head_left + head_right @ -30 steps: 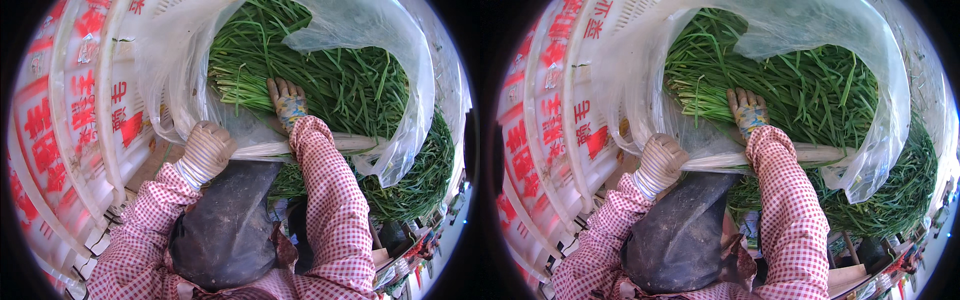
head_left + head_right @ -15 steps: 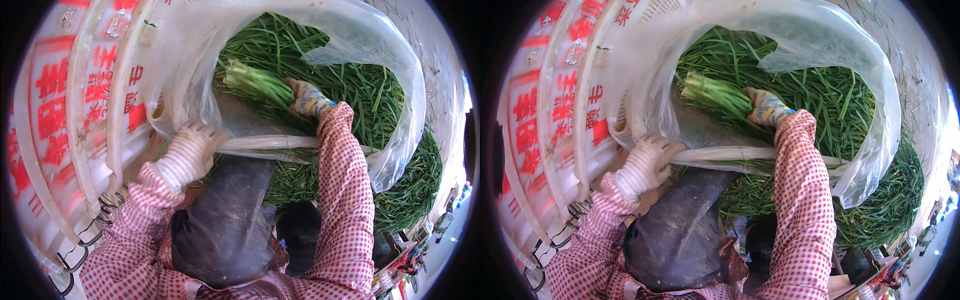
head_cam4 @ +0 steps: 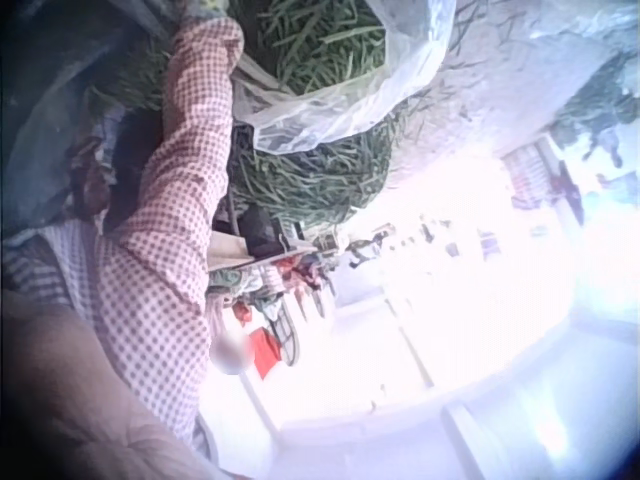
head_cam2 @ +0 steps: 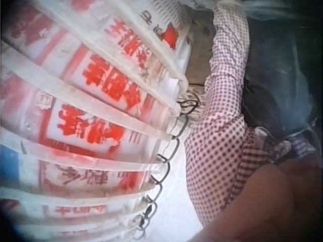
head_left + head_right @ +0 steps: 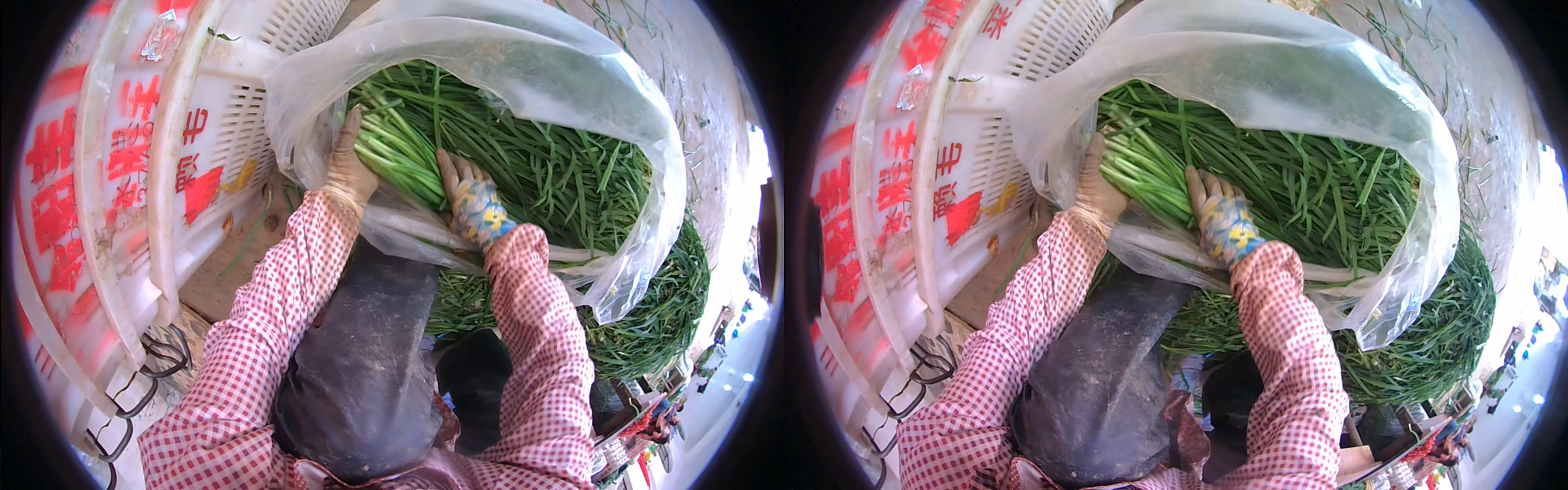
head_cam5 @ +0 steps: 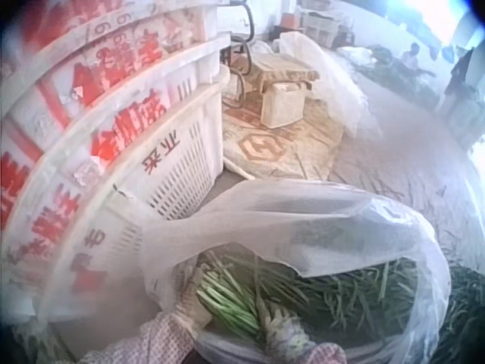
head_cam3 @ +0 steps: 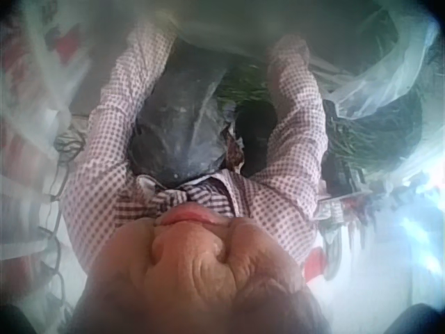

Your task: The person organizes loose greens into bundles, ties them with red plastic strips, and places the completed bundles into a large plastic bag.

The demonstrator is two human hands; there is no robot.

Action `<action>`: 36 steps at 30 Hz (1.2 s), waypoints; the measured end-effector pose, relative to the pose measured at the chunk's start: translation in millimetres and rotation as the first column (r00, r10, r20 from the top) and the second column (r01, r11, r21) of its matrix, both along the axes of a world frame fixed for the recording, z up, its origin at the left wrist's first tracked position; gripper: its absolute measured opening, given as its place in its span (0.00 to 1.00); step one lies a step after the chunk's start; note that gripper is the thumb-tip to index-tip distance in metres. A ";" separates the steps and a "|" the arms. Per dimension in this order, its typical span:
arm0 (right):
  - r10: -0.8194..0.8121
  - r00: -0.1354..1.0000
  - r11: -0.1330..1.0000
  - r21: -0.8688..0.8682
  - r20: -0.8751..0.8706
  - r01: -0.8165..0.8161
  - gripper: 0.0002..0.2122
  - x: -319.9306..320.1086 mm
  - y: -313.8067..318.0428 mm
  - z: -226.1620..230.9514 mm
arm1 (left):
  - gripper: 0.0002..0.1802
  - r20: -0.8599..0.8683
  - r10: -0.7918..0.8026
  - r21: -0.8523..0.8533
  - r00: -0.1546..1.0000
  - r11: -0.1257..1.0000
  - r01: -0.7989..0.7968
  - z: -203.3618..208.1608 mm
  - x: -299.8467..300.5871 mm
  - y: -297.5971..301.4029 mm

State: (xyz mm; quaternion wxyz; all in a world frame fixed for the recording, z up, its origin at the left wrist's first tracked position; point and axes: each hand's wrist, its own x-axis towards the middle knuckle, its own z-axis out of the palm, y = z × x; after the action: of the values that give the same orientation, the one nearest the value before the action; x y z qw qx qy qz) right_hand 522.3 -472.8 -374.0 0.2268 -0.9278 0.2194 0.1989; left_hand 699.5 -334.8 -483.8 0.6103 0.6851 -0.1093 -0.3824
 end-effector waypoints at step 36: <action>-0.823 -0.407 0.372 0.917 0.397 0.143 0.41 -155.1 57.4 190.4 | 0.40 0.883 -0.462 0.177 -0.087 0.156 0.972 391.3 -147.4 -2.5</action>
State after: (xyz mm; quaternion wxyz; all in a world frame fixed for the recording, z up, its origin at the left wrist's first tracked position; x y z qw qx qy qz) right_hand 367.2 -415.4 -183.5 0.5909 -0.4143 0.3672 -0.5868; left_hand 552.1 -337.2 -92.4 0.2962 0.3547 -0.8502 -0.2523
